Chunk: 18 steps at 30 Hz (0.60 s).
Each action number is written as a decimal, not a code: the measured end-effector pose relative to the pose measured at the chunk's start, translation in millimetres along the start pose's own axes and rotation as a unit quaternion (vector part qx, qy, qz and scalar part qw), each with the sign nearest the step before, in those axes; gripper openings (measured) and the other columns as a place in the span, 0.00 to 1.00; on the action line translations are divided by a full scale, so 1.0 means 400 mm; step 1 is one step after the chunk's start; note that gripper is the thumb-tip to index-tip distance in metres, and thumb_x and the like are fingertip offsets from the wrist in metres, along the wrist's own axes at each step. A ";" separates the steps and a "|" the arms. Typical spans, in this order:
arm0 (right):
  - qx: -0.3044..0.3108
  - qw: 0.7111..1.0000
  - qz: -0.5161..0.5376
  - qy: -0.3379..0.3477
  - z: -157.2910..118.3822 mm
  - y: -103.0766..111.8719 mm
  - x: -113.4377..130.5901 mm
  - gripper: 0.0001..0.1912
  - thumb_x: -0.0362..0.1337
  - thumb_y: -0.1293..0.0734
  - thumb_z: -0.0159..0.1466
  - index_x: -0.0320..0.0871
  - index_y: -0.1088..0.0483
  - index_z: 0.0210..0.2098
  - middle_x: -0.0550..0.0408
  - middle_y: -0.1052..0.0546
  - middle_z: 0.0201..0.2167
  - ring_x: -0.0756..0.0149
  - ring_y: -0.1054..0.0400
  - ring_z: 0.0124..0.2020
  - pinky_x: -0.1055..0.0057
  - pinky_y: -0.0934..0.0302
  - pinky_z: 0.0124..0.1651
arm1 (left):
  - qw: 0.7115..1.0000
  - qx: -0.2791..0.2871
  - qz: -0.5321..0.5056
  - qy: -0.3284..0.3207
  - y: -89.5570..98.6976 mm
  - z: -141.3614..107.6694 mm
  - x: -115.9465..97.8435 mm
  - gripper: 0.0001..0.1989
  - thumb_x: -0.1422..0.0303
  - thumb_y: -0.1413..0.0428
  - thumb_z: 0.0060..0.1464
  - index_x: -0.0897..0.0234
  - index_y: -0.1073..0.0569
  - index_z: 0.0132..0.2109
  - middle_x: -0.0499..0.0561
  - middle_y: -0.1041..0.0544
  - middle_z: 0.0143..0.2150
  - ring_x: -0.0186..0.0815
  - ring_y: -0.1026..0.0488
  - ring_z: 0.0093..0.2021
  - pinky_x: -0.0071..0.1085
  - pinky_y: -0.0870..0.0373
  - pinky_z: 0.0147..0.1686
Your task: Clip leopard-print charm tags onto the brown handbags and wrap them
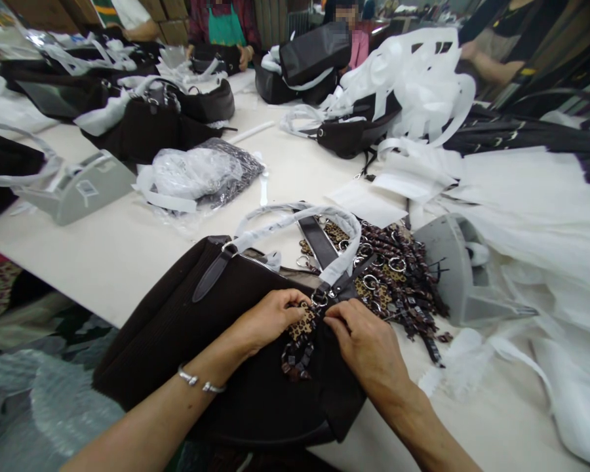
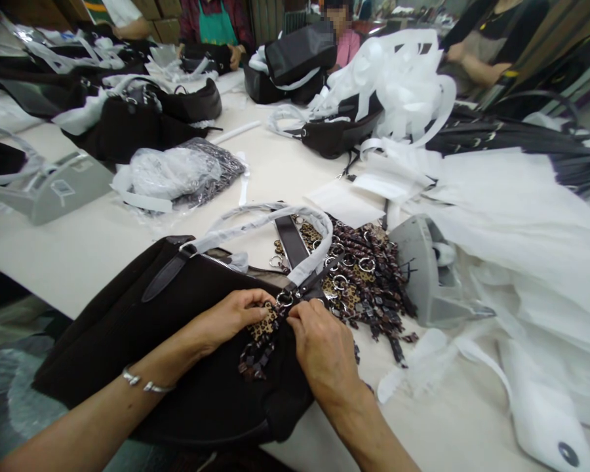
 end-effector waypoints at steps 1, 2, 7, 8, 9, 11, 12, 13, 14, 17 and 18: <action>0.000 1.000 0.002 -0.001 0.000 0.000 -0.001 0.03 0.35 0.36 0.66 0.46 0.30 0.35 0.57 0.27 0.33 0.66 0.31 0.34 0.70 0.42 0.39 | 1.000 0.005 -0.010 0.009 -0.002 0.000 0.000 0.12 0.69 0.45 0.48 0.69 0.26 0.41 0.48 0.26 0.32 0.32 0.33 0.32 0.27 0.37 0.35; 0.000 1.000 0.004 -0.003 0.000 -0.001 -0.001 0.03 0.35 0.35 0.66 0.45 0.30 0.35 0.57 0.27 0.33 0.66 0.31 0.34 0.70 0.42 0.39 | 1.000 0.008 -0.018 0.015 -0.003 -0.001 -0.001 0.12 0.69 0.45 0.48 0.69 0.26 0.41 0.48 0.27 0.32 0.32 0.33 0.32 0.27 0.37 0.35; 0.002 1.000 0.015 -0.011 0.006 0.000 -0.001 0.03 0.34 0.35 0.65 0.45 0.31 0.34 0.57 0.27 0.33 0.66 0.31 0.34 0.71 0.43 0.39 | 0.999 0.012 -0.023 0.022 -0.005 0.000 0.000 0.12 0.68 0.45 0.48 0.69 0.26 0.41 0.47 0.27 0.32 0.31 0.35 0.31 0.27 0.39 0.34; 0.003 1.000 0.018 -0.012 0.007 0.000 -0.001 0.03 0.34 0.34 0.65 0.45 0.31 0.34 0.58 0.27 0.33 0.66 0.31 0.34 0.71 0.43 0.39 | 1.000 0.011 -0.020 0.018 -0.005 0.001 0.002 0.12 0.68 0.45 0.49 0.69 0.26 0.41 0.47 0.28 0.32 0.31 0.35 0.32 0.26 0.39 0.34; 0.002 1.000 0.020 -0.013 0.009 0.000 -0.001 0.03 0.34 0.34 0.65 0.45 0.31 0.33 0.58 0.27 0.32 0.66 0.31 0.34 0.71 0.43 0.39 | 1.000 0.008 -0.016 0.013 -0.004 0.002 0.003 0.12 0.68 0.45 0.49 0.69 0.26 0.40 0.47 0.28 0.32 0.31 0.35 0.32 0.26 0.39 0.34; 0.001 1.000 0.027 -0.017 0.012 0.001 0.000 0.03 0.34 0.33 0.64 0.45 0.31 0.33 0.59 0.27 0.32 0.67 0.30 0.34 0.71 0.43 0.39 | 1.000 0.003 -0.008 0.000 -0.004 0.004 0.005 0.11 0.68 0.44 0.49 0.68 0.26 0.40 0.47 0.28 0.32 0.31 0.35 0.32 0.26 0.39 0.33; 0.000 0.999 0.030 -0.019 0.014 0.001 0.000 0.03 0.34 0.33 0.64 0.45 0.31 0.33 0.59 0.26 0.32 0.67 0.30 0.34 0.71 0.43 0.39 | 1.000 0.002 -0.004 -0.004 -0.004 0.005 0.005 0.11 0.67 0.44 0.50 0.68 0.26 0.40 0.47 0.28 0.32 0.31 0.35 0.32 0.26 0.39 0.33; 0.000 0.999 0.034 -0.021 0.016 0.002 0.001 0.03 0.34 0.32 0.64 0.46 0.31 0.32 0.59 0.26 0.32 0.67 0.30 0.34 0.71 0.43 0.39 | 1.000 0.001 -0.002 -0.007 -0.005 0.005 0.006 0.11 0.67 0.44 0.50 0.68 0.26 0.40 0.47 0.29 0.32 0.31 0.36 0.32 0.26 0.39 0.33; 0.000 0.999 0.037 -0.023 0.019 0.002 0.002 0.03 0.34 0.32 0.63 0.46 0.31 0.32 0.60 0.26 0.31 0.67 0.30 0.34 0.71 0.43 0.39 | 1.000 0.001 0.001 -0.008 -0.005 0.005 0.005 0.11 0.67 0.44 0.50 0.68 0.26 0.41 0.47 0.29 0.32 0.31 0.36 0.32 0.25 0.40 0.33; 0.000 0.999 0.041 -0.017 0.026 0.004 0.008 0.03 0.34 0.32 0.63 0.46 0.31 0.32 0.60 0.26 0.31 0.67 0.30 0.34 0.71 0.43 0.38 | 1.000 0.002 0.009 -0.013 -0.005 0.006 0.003 0.11 0.66 0.44 0.50 0.68 0.26 0.40 0.47 0.28 0.32 0.31 0.36 0.32 0.25 0.40 0.33; 0.000 0.999 0.042 -0.013 0.028 0.005 0.009 0.03 0.34 0.32 0.63 0.45 0.30 0.32 0.60 0.26 0.31 0.67 0.30 0.34 0.71 0.43 0.38 | 1.000 0.002 0.012 -0.016 -0.005 0.006 0.002 0.11 0.66 0.43 0.50 0.68 0.26 0.40 0.47 0.28 0.33 0.31 0.36 0.32 0.25 0.40 0.34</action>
Point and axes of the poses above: each hand's wrist, its own z-axis towards the middle knuckle, its own y-axis out of the back of the hand, x = y × z, the point moved 4 cm from there along z, towards the middle knuckle
